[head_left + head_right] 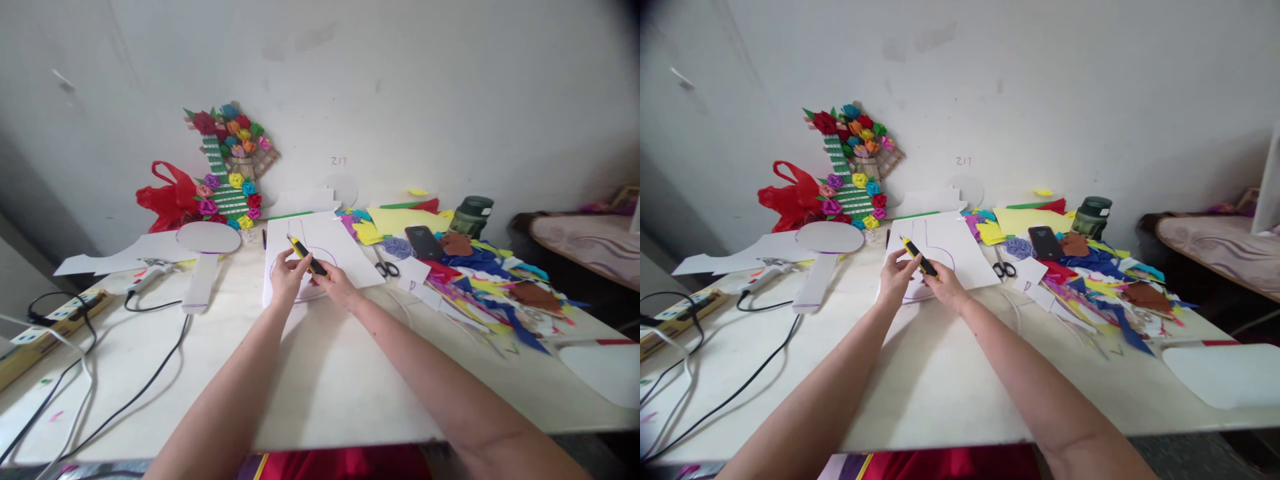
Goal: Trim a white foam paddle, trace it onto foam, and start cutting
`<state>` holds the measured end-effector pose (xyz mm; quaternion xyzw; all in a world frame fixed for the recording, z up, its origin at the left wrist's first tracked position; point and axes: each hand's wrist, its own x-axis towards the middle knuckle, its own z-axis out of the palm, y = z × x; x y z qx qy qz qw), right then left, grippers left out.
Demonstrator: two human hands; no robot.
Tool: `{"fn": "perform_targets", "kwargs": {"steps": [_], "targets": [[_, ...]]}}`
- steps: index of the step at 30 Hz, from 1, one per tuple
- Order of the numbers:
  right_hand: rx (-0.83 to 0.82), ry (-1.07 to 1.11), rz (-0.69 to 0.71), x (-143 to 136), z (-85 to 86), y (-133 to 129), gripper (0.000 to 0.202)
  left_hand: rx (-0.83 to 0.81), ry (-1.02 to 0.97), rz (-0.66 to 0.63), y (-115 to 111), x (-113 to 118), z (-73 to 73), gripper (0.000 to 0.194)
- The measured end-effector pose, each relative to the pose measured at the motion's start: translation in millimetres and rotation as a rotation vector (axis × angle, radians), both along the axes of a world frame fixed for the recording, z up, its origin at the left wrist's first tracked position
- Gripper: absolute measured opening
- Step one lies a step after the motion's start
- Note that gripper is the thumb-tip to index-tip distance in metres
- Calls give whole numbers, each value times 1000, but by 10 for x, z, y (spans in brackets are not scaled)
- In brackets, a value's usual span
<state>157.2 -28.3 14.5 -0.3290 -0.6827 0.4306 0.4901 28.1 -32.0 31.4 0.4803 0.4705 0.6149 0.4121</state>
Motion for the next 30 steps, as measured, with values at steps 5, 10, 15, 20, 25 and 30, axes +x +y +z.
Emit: {"fn": "perform_targets", "kwargs": {"steps": [5, 10, 15, 20, 25, 30], "targets": [[-324, 279, 321, -7, 54, -67, 36, 40, -312, -300, -20, 58, -28, 43], [-384, 223, 357, -56, 34, -107, 44, -39, -511, -302, 14, 50, -99, 39], [-411, 210, 392, -48, 11, -107, 48, 1, -569, -279, 61, 25, -127, 36], [-409, 221, 274, -56, -2, -84, 32, 30, -525, -338, 1, 55, -94, 39], [-389, 232, 139, -84, 16, -97, 32, 44, -490, -378, -29, 92, -90, 37], [-378, 200, -16, -86, 34, -88, 35, 50, -471, -420, -47, 118, -105, 33]]}}
